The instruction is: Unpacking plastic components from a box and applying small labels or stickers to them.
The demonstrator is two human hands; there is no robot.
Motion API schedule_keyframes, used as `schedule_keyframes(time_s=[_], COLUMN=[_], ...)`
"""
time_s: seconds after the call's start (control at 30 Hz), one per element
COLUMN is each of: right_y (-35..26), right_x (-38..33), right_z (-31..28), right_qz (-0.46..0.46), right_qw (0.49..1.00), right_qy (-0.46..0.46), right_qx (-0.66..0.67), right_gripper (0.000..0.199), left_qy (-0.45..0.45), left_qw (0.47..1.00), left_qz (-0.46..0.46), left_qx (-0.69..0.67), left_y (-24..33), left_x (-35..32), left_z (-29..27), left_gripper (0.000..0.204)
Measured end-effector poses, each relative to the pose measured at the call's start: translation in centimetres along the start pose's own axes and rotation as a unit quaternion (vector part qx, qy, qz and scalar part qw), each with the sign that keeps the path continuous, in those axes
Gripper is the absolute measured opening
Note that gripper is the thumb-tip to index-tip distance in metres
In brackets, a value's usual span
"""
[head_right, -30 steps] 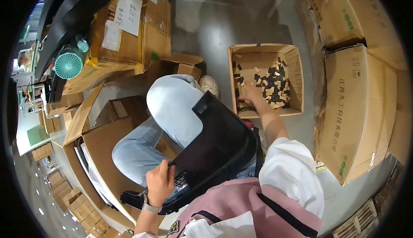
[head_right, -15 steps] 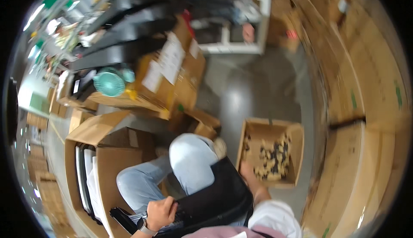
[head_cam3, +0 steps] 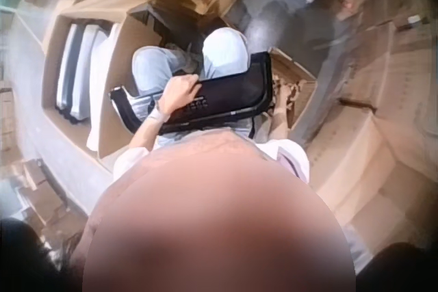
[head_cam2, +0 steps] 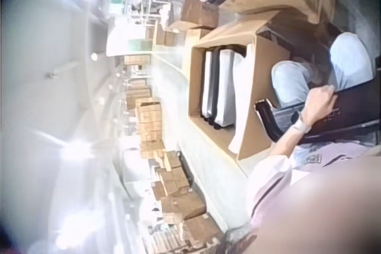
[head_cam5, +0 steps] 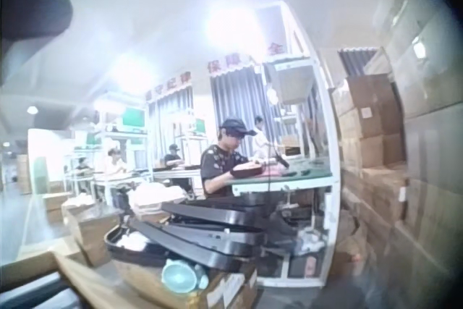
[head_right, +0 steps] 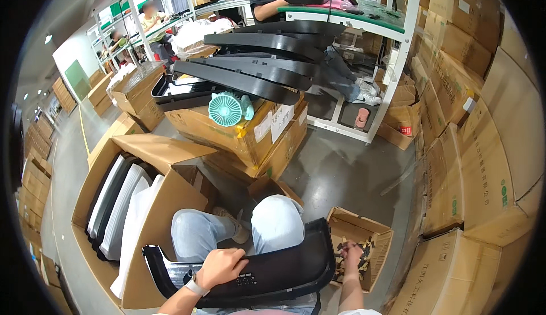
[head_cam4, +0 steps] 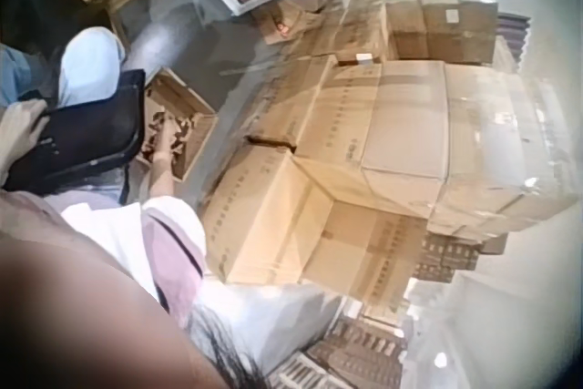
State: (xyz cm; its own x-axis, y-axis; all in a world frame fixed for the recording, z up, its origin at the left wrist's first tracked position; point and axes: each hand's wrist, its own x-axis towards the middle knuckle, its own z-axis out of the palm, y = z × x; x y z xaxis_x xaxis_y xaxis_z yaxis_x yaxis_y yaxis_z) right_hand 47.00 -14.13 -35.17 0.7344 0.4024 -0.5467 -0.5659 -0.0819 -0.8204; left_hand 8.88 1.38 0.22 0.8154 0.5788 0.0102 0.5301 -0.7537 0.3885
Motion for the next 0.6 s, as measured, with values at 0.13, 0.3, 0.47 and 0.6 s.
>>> schedule_keyframes(time_s=[0.13,0.3,0.47,0.6], right_y=[-14.8,-27.5,-24.1,-20.4], right_x=[-4.6,-20.3,-31.6,-34.9], right_z=[0.8,10.6,20.7,25.2], right_qz=[-0.158,-0.287,-0.234,-0.157], right_qw=[0.985,0.945,0.901,0.855], right_qy=[0.034,-0.102,-0.364,-0.49], right_qx=[0.064,0.122,-0.026,-0.066], right_gripper=[0.016,0.018,0.012,0.014], left_qy=[0.138,0.189,0.235,0.271], left_qw=[0.99,0.95,0.865,0.868], left_qz=[0.026,-0.013,-0.013,-0.068], left_qx=[-0.008,-0.25,-0.443,-0.41], left_y=[1.3,4.6,6.1,4.8], left_x=[-0.1,-1.0,-0.4,-2.1], left_z=[-1.0,-3.2,-4.0,-4.8], left_gripper=[0.013,0.018,0.018,0.016])
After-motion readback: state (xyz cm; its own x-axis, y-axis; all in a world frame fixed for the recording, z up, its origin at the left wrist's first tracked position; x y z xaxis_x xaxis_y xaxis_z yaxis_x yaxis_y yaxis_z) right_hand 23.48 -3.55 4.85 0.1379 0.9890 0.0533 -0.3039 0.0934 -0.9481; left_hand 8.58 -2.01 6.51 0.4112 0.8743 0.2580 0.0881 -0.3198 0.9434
